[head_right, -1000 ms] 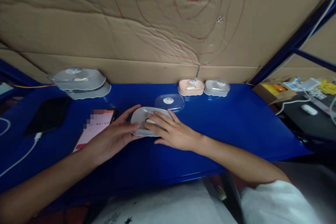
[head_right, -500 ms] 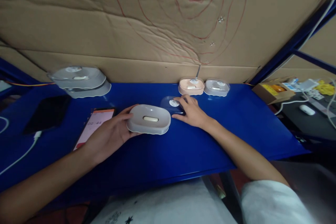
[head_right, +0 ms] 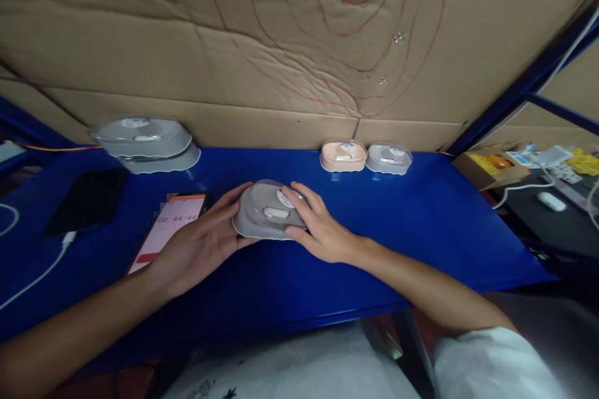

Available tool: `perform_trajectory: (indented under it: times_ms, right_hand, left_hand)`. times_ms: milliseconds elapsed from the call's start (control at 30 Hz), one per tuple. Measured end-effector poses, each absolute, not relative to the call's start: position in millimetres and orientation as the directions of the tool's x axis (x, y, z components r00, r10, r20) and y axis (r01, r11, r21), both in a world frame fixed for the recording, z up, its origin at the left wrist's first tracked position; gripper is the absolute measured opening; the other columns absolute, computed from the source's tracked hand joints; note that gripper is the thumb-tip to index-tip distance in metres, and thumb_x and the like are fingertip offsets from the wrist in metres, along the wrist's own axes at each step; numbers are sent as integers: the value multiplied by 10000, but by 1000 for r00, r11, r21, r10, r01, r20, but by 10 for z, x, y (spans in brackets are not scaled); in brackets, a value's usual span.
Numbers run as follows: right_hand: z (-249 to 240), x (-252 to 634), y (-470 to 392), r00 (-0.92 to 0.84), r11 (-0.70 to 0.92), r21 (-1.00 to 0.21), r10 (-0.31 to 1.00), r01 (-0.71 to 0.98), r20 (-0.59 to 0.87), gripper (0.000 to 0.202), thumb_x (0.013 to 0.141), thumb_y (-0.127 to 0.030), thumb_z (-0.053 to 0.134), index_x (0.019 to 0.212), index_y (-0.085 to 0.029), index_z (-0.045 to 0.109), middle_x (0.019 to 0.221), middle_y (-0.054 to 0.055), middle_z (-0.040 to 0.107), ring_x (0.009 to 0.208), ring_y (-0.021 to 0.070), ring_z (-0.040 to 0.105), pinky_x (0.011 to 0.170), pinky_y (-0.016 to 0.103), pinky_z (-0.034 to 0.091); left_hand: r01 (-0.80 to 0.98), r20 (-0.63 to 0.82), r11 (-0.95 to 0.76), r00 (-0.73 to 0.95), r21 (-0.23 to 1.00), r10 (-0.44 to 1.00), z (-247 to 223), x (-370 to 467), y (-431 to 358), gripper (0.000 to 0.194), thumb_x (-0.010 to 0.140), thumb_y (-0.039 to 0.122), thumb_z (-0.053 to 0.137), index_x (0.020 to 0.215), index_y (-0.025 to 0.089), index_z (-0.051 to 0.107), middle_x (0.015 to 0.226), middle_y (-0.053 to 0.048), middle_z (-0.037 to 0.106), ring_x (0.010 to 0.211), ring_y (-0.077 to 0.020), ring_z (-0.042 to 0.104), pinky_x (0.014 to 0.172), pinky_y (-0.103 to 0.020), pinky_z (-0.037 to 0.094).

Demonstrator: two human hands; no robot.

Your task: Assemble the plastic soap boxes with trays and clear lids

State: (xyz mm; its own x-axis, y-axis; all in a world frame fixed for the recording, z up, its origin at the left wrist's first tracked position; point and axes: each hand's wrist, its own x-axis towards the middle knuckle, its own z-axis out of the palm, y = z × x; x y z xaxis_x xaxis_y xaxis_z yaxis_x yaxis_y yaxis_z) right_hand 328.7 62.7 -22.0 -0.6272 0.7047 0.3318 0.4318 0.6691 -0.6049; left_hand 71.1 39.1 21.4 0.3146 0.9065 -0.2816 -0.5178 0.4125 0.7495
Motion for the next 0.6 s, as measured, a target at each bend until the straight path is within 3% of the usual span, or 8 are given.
perform_trajectory:
  times_ms: [200,400,500,600]
  right_hand:
    - [-155,3283,634,-656,780,-388,624,491,423,820,1065,-558,537,1726,-388,84,1707,147,260,1598,383,262,1278,643,324]
    - [-90,3282,633,-657,794,-317,607,518,447,855,1022,-603,593,1718,-365,158,1660,163,342,1545,389,342,1246,640,379]
    - [-40,3321,648,-658,787,-330,617,522,432,844,971,-630,669,1673,-326,314,1609,163,418,1501,383,402,1227,616,415]
    - [32,3396,695,-704,793,-316,609,521,366,775,938,-617,726,1582,-272,468,1563,170,485,1451,373,465,1199,594,448]
  left_hand:
    - [-480,-232,393,361,784,903,163,720,345,500,1028,336,668,1508,353,531,1598,-29,570,1364,-266,615,1018,-371,598]
    - [-376,-174,331,394,866,903,96,719,364,511,1048,496,606,1537,435,474,1673,1,489,1484,-305,521,1131,-473,534]
    - [-168,-176,238,318,957,932,75,704,359,539,1038,588,574,1546,439,471,1701,-4,452,1551,-334,439,1255,-578,389]
    - [143,-143,113,222,983,964,70,681,337,578,1028,659,532,1548,408,501,1713,-16,433,1604,-344,350,1327,-597,228]
